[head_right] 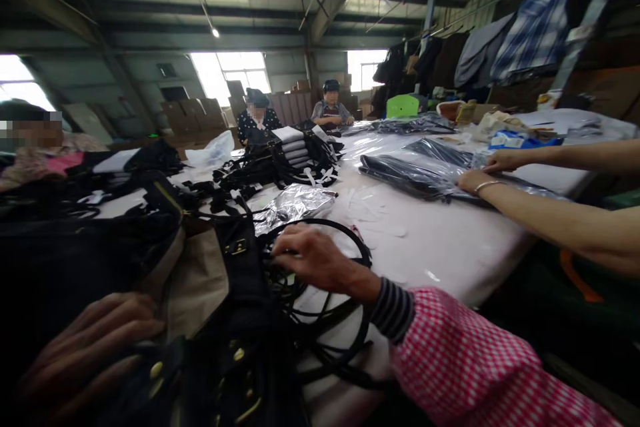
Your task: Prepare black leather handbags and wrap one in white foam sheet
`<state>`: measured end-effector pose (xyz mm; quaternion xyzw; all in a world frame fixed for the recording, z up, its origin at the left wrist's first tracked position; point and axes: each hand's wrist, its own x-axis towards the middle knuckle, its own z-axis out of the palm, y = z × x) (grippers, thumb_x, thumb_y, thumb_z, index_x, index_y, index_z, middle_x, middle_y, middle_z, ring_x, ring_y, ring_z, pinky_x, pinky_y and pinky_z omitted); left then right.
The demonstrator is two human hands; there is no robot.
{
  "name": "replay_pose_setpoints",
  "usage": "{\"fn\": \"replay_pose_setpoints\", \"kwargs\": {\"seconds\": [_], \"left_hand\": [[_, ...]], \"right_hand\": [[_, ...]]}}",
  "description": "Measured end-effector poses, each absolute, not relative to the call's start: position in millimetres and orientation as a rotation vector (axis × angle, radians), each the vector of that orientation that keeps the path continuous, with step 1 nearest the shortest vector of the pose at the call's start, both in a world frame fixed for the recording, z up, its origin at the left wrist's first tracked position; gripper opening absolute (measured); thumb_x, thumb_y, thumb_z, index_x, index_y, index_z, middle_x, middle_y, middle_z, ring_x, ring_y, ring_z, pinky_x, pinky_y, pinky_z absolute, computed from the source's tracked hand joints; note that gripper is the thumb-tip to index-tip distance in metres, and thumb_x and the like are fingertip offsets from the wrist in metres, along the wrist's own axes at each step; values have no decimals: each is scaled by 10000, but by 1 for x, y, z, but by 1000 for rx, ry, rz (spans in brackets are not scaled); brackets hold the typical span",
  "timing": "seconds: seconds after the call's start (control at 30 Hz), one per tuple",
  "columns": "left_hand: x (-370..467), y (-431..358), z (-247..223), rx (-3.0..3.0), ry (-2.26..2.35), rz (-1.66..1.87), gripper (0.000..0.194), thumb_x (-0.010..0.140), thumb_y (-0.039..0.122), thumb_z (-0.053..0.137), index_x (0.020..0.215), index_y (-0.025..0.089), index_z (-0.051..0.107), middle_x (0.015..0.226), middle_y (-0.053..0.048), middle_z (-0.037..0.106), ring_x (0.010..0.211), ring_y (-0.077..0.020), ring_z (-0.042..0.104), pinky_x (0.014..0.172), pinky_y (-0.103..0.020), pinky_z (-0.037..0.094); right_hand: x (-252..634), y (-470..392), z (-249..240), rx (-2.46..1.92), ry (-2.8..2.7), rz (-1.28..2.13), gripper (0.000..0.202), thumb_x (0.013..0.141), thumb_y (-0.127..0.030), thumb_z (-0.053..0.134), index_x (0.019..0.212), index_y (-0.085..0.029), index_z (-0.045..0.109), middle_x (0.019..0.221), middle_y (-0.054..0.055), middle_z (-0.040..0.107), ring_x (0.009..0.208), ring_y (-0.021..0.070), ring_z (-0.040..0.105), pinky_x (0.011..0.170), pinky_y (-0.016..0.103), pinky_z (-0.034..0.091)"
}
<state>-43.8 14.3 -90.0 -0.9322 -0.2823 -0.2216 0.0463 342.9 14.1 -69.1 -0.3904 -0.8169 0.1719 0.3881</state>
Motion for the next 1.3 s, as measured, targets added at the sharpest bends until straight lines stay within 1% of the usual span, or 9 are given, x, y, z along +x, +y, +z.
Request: {"fn": "replay_pose_setpoints", "kwargs": {"seconds": [0.13,0.23,0.37,0.5,0.63,0.9,1.07,1.2,1.3], "left_hand": [[-31,1,-82,-2872,-1080,-838,357,874,380,480,1152,546,630,1109,78,707,1106,-300,585,867,-486,553],[-26,-2,-79,-2873,-1047,-841,404,865,372,490,1210,537,618,1093,66,713,1099,-300,573,861,-464,550],[-29,3,-79,-2897,-934,-790,486,842,316,510,1276,526,574,1080,72,719,1062,-280,597,849,-427,534],[-27,2,-78,-2901,-978,-814,308,857,341,522,1124,453,630,1078,54,705,1073,-277,578,879,-434,516],[-25,2,-75,-2915,-941,-813,285,886,322,521,1131,428,622,1097,55,702,1091,-253,574,893,-392,503],[-28,5,-70,-2948,-833,-666,303,897,261,557,1162,397,612,1114,65,702,1086,-221,588,927,-333,485],[-23,2,-64,-2954,-804,-667,201,932,242,540,1089,309,646,1083,0,684,1088,-209,587,936,-307,483],[-22,2,-59,-2961,-740,-663,164,941,253,557,1072,280,653,1076,-24,680,1076,-215,579,924,-308,487],[-21,0,-57,-2968,-785,-632,137,966,266,556,1057,270,658,1094,-33,672,1107,-225,558,942,-332,458]], "right_hand": [[419,16,-65,-1494,-1901,247,151,910,-197,614,879,-154,755,884,61,732,803,184,638,744,293,449],[445,18,-72,-1701,-2000,218,161,886,-173,598,855,-161,756,875,58,737,783,184,639,725,285,439],[430,25,-90,-1830,-2121,48,183,916,-178,564,918,-188,747,975,54,730,873,193,667,763,279,436],[402,33,-102,-1959,-2169,-242,211,960,-232,559,1114,-187,696,1098,79,728,942,217,689,761,287,429],[392,38,-108,-2073,-2099,-373,227,982,-329,559,1047,-150,684,1012,122,748,883,251,702,690,306,410],[394,45,-112,-2079,-2064,-457,342,1045,-350,459,903,-172,714,878,134,767,799,242,707,626,310,345],[402,39,-115,-2023,-2143,-555,406,1052,-406,449,848,-163,702,841,124,747,744,235,683,592,311,283],[404,18,-107,-1779,-2108,-558,414,1050,-390,442,765,-175,649,775,86,693,671,191,619,592,316,286],[396,-10,-89,-1447,-1987,-296,399,1038,-354,450,685,-203,563,741,55,633,654,169,572,633,311,355]]}}
